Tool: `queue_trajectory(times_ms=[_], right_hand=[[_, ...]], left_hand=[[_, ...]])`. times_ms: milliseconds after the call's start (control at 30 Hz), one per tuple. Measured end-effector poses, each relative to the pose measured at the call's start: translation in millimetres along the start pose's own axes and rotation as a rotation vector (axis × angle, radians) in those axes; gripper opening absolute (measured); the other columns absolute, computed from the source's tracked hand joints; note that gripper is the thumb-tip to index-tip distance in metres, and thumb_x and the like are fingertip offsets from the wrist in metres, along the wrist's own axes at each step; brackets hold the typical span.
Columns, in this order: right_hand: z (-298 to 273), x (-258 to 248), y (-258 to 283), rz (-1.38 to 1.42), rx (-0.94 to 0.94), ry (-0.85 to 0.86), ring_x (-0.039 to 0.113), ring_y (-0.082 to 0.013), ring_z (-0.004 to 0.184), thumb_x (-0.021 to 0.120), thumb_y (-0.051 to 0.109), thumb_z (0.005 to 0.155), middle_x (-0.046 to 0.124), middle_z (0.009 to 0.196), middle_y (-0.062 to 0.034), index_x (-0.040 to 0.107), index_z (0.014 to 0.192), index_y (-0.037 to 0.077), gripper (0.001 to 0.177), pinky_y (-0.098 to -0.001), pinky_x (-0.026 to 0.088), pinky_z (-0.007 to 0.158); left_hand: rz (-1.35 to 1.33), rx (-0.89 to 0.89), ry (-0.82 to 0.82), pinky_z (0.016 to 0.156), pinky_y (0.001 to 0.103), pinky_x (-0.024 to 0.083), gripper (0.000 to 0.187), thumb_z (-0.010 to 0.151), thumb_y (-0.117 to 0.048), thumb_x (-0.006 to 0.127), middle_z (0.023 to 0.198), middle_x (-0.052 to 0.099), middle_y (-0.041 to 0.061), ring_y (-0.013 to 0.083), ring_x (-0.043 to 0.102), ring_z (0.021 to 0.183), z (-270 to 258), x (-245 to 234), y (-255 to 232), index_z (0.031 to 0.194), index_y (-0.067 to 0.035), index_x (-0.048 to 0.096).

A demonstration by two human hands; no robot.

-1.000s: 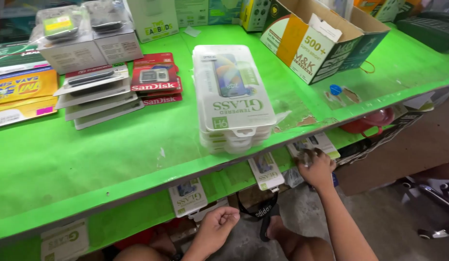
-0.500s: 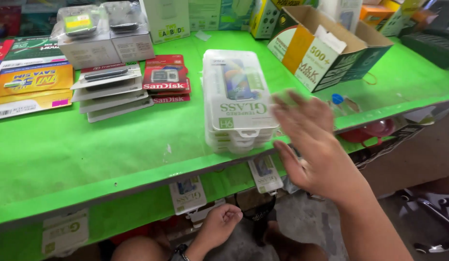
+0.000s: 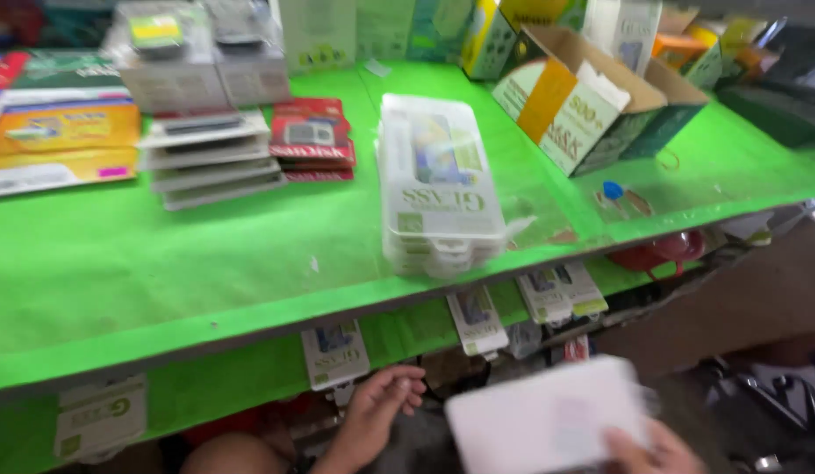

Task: Organizing and inspecting tempered glass screen protectors by opening their individual retail packaging at a service counter.

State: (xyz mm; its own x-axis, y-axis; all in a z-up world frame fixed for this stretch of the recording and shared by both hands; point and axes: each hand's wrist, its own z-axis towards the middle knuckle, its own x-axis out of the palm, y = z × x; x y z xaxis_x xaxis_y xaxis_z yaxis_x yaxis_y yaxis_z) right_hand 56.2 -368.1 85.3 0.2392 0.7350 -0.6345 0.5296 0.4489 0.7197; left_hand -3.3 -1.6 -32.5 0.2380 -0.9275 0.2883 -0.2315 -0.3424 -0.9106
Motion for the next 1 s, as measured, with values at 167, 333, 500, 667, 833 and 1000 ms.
queue_trajectory(times_ms=[167,333,500,667,833,1000], right_hand=[[-27,106,-33,0.605,-0.260,0.401,0.053,-0.0174,0.053,0.074,0.014,0.087,0.060,0.059,-0.0141,0.074,0.103,-0.011,0.030,-0.0304,0.042,0.052],[-26,131,-31,0.545,-0.183,0.495,0.064,-0.0244,0.060,0.076,0.005,0.081,0.072,0.090,-0.0199,0.074,0.119,-0.009,0.041,-0.0331,0.058,0.048],[-43,137,-21,0.577,-0.145,0.761,0.067,-0.0202,0.061,0.077,0.011,0.082,0.070,0.090,-0.0150,0.039,0.154,0.000,0.082,-0.0351,0.063,0.045],[-7,105,-12,0.284,-0.695,0.992,0.059,-0.0144,0.089,0.072,0.017,0.095,0.058,0.099,-0.0063,0.075,0.086,0.003,0.017,-0.0294,0.048,0.069],[-26,112,-23,0.357,-0.334,0.907,0.056,-0.0127,0.057,0.069,0.014,0.096,0.069,0.063,-0.0097,0.081,0.087,-0.006,0.025,-0.0290,0.047,0.048],[-43,143,-24,0.290,-0.600,0.675,0.050,-0.0091,0.058,0.073,0.012,0.095,0.066,0.054,-0.0062,0.085,0.088,0.002,0.017,-0.0270,0.049,0.046]], left_hand=[[0.017,0.107,0.412,0.061,0.028,0.057,0.047,0.098,-0.025,0.064,0.091,0.071,0.007,0.0135,0.065,0.067,-20,7,-20,0.137,0.001,0.063],[0.926,-0.146,0.361,0.090,0.040,0.035,0.075,0.090,-0.044,0.067,0.129,0.049,0.002,0.0223,0.043,0.108,-32,39,-74,0.157,-0.026,0.039],[0.956,0.060,0.530,0.094,0.048,0.048,0.109,0.075,-0.045,0.082,0.158,0.033,0.008,0.0370,0.050,0.132,-33,47,-45,0.161,-0.014,0.022],[0.247,-0.023,0.718,0.054,0.022,0.049,0.038,0.101,-0.037,0.060,0.094,0.078,0.004,0.0050,0.064,0.071,-17,15,1,0.115,-0.003,0.071],[0.270,-0.019,0.579,0.058,0.026,0.057,0.025,0.099,-0.024,0.064,0.089,0.078,0.009,0.0120,0.070,0.073,-19,19,-17,0.112,-0.004,0.071],[0.679,0.126,0.364,0.092,0.049,0.056,0.066,0.088,-0.015,0.070,0.123,0.072,0.022,0.0421,0.069,0.114,-37,40,-43,0.151,-0.013,0.051]])
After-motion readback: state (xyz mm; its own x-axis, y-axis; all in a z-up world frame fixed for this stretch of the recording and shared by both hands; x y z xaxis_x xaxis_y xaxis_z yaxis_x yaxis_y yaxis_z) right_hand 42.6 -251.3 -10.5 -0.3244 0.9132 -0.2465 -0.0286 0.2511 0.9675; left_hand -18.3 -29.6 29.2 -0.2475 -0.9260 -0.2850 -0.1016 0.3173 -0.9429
